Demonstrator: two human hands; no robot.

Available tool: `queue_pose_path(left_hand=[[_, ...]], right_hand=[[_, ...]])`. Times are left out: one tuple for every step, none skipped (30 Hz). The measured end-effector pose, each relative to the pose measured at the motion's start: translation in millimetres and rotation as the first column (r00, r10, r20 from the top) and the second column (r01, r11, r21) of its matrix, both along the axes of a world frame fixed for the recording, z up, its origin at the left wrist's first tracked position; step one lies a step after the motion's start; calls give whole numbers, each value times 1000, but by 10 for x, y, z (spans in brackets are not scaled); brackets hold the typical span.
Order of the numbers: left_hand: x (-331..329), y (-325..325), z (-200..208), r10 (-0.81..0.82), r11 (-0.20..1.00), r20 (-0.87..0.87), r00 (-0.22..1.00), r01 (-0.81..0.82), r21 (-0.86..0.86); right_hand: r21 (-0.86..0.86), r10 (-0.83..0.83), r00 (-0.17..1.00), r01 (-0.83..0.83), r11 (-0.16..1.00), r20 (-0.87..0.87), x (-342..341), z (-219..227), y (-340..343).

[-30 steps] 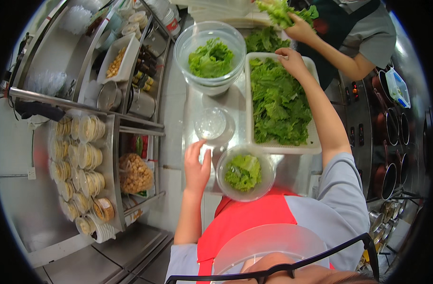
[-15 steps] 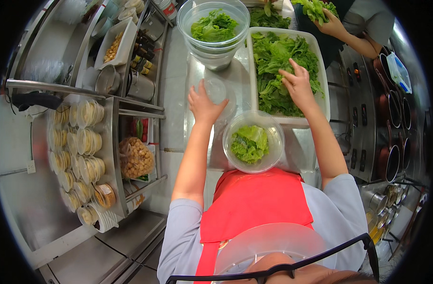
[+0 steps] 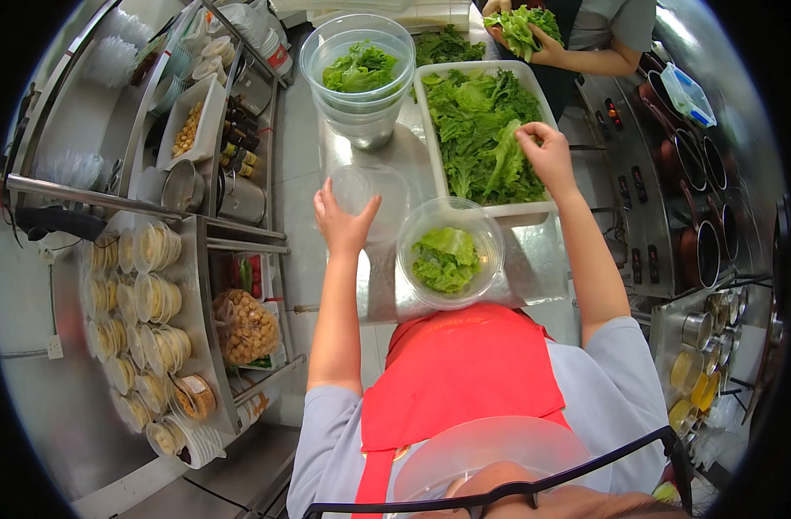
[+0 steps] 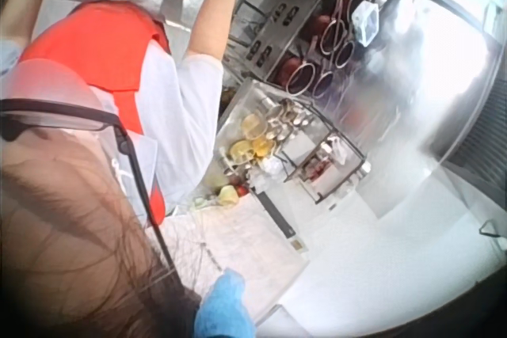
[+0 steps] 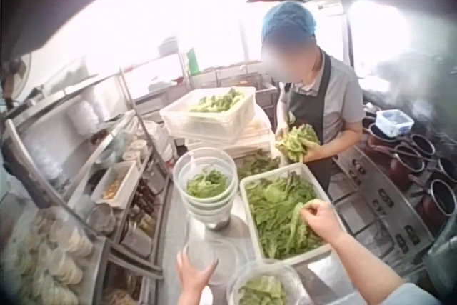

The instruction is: The person places torn lettuce leaves into clear plastic bowls and adds a spoonful of chickpeas to each. The person repeats this process for multiple bowls, stacking them as they are filled.

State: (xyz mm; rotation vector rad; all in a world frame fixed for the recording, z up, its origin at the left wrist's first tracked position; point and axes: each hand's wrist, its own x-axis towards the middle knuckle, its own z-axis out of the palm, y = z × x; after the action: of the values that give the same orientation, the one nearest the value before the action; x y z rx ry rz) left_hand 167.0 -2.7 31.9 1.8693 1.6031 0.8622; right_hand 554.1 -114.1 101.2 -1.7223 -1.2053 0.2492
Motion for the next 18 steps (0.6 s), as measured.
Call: queue_pose_path(left_hand=[[-6,-22,-9,-6,1000,-17,1000,6,4],[-9,-47,-13,-11,1000,-35,999,11,-3],[-5,-67,-13,-15,1000,-53,998,15,-9],[2,-85,-8,-17,1000,-63,998,16,-13],[19,-103,-2,-19,1000,-73,997,18,-16],[37,-115,7,-19,1000,-77,997,18,-12],[52,-131,15,-16,1000,-86,996,16,5],[64,-143,22,-11,1000,-89,996,13,26],[64,-146,34,-5,999,-93,996,9,49],[60,-146,43,-10,999,-50,999,13,52],[47,-139,53,-16,998,-7,1000,16,56],[27,-129,60,-21,998,37,999,18,59],[5,-116,66,-22,997,52,998,19,75],[-18,-104,70,-24,996,69,997,18,91],[-37,-92,71,-27,994,85,996,18,107],[-51,-82,74,-25,993,88,996,15,114],[-62,-78,77,-22,993,91,996,11,122],[-69,-79,85,-21,993,98,995,9,119]], right_hand=[[-127,-15,994,29,991,108,-29,-1,5],[-129,54,950,-14,991,309,-79,-31,15],[-123,82,863,-23,992,499,-156,-94,42],[-87,96,723,-50,995,684,-238,-178,68],[-258,271,749,-139,956,604,-328,-284,111],[-383,436,737,-257,888,517,-430,-410,169],[-426,508,707,-313,849,493,-521,-538,221],[-448,540,704,-340,827,462,-572,-648,257],[-507,549,693,-299,809,468,-590,-730,306],[-594,552,700,-224,773,454,-590,-779,339],[-470,471,774,-257,845,423,-568,-789,349],[-357,362,848,-224,907,387,-513,-745,335],[-271,264,909,-178,946,323,-465,-665,295],[-227,199,922,-127,966,331,-421,-547,233],[-111,171,941,-144,983,293,-390,-393,152],[-92,146,965,-129,987,218,-374,-214,62],[28,172,962,-182,983,211,-395,-34,-47],[112,194,963,-218,970,187,-446,142,-188]])
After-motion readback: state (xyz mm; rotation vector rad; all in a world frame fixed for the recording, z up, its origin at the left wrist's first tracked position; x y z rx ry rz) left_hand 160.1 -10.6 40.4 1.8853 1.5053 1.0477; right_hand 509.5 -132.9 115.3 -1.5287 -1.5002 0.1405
